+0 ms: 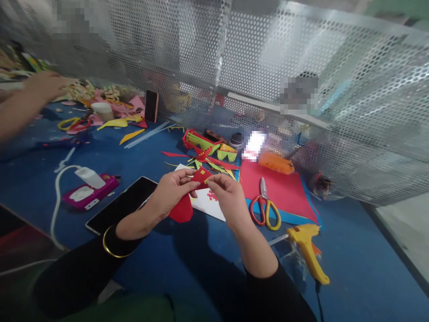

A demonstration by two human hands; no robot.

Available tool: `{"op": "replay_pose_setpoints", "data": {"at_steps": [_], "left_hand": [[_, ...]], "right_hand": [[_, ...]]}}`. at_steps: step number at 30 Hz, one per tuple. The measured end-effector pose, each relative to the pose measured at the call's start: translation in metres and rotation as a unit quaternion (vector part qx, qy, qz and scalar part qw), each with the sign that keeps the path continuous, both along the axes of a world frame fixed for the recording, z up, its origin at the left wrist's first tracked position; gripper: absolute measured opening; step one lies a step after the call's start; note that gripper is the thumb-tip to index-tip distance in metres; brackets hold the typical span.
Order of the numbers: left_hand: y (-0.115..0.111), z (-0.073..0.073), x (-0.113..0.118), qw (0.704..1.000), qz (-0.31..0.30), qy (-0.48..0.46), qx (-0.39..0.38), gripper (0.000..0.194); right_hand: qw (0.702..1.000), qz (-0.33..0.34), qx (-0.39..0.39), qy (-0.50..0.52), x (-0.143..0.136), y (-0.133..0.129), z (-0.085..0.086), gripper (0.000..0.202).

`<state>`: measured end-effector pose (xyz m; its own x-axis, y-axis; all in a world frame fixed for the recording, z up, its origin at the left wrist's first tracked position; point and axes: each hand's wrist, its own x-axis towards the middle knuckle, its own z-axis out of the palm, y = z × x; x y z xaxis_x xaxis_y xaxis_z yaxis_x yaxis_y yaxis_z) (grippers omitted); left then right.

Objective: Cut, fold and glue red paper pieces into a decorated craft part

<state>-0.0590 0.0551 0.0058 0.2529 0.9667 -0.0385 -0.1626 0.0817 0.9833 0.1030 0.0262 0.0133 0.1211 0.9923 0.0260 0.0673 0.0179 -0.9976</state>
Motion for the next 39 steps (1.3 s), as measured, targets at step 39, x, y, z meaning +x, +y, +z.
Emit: {"op": "replay_pose_setpoints", "data": {"at_steps": [39], "left_hand": [[-0.001, 0.001, 0.002, 0.994, 0.001, 0.073, 0.076, 0.016]], "right_hand": [[0.955, -0.085, 0.162, -0.233, -0.005, -0.007, -0.008, 0.014]]}}
